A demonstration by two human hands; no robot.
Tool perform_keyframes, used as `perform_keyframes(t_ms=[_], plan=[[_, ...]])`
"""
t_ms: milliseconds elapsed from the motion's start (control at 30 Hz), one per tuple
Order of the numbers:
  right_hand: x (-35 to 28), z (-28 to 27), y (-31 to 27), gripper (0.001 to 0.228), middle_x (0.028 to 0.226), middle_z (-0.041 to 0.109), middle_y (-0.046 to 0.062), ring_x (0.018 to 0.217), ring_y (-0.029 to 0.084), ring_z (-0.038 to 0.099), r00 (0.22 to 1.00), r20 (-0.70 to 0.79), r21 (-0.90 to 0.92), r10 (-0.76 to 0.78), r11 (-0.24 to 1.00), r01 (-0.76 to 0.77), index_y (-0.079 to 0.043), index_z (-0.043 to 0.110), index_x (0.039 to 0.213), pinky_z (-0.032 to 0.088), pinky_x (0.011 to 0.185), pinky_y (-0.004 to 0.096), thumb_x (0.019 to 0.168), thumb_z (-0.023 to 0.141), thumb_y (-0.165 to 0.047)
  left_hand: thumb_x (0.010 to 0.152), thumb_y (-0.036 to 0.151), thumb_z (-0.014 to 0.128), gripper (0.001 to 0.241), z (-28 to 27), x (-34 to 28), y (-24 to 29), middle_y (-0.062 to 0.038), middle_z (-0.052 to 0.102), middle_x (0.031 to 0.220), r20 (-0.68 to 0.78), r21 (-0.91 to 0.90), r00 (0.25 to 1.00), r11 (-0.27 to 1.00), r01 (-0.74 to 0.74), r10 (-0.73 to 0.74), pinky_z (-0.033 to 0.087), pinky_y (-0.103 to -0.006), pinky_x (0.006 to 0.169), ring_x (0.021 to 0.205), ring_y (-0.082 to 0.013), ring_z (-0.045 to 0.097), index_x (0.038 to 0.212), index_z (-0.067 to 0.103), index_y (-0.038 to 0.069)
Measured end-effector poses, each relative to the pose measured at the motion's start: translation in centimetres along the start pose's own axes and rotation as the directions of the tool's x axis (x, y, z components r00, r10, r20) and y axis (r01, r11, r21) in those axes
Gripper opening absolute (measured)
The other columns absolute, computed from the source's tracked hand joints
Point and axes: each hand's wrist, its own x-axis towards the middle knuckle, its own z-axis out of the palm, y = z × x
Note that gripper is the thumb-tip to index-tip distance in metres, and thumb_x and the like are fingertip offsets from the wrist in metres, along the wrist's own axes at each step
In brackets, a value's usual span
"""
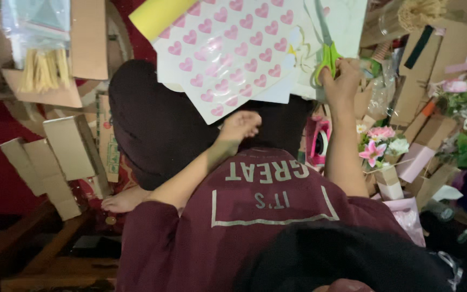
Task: The person uses green scissors to cut individual pink heart shapes from a white sheet of paper. They carefully trim around the heart outlines and occasionally adjust the paper's position on their lap.
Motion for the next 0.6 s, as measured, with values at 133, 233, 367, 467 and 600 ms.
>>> perform_keyframes(t_ms=[133,233,367,467,600], plan=[[-0.1,0.6,0.0,0.014,0.083,0.051,0.01,0.071,0.028,0.057,1.0,-0.02,-0.034,0.002,0.999,-0.002,-0.004,0.064,0.075,0.048,0.061,0.032,0.07,0.076,-0.01,0.101,0.032,0.03,0.046,0.4,-1.8,6.2,-0.012,0.057,0.122,0.023,-0.104,0.984,0.978,0.18,-0.179,0.05,-0.0214,0.073,0.086,-0.014,0.06,0.134,0.041,0.002],[-0.2,0.0,-1.2,0.012,0.085,0.052,0.012,0.081,0.03,0.059,1.0,-0.006,0.03,0.029,0.999,-0.028,-0.002,0.063,0.074,0.048,0.069,0.034,0.073,0.073,-0.008,0.101,0.036,0.035,0.045,-0.1,-1.3,6.0,-0.016,0.056,0.122,0.064,-0.222,0.998,0.975,0.008,0.007,0.05,-0.0278,0.084,0.098,-0.02,0.059,0.119,0.051,-0.001],[0.0,-3.2,-5.3,0.006,0.085,0.053,0.016,0.078,0.031,0.058,0.998,-0.019,0.095,0.065,0.993,-0.063,0.0,0.061,0.076,0.045,0.07,0.036,0.079,0.065,-0.002,0.099,0.031,0.042,0.04,0.1,-2.1,9.2,-0.017,0.058,0.107,-0.028,-0.369,0.994,0.923,-0.107,0.104,0.044,-0.037,0.094,0.097,-0.0215,0.056,0.119,0.052,-0.002],[1.0,-4.7,-8.5,0.007,0.084,0.052,0.012,0.079,0.024,0.054,0.997,-0.044,0.244,0.07,0.968,-0.057,-0.001,0.06,0.078,0.044,0.074,0.033,0.083,0.065,0.001,0.096,0.023,0.052,0.03,0.8,-2.9,13.8,-0.013,0.057,0.101,-0.13,-0.547,0.959,0.788,-0.283,0.254,0.039,-0.046,0.102,0.1,-0.0234,0.055,0.113,0.053,-0.001],[3.0,-5.1,-12.4,0.023,0.086,0.049,0.005,0.082,0.017,0.047,0.998,-0.029,0.32,0.052,0.947,-0.04,-0.007,0.058,0.073,0.04,0.069,0.029,0.084,0.069,0.009,0.087,0.026,0.063,0.04,0.4,-3.0,19.5,-0.022,0.054,0.12,-0.121,-0.627,0.893,0.664,-0.408,0.434,0.038,-0.0477,0.107,0.119,-0.0291,0.05,0.11,0.05,-0.003]])
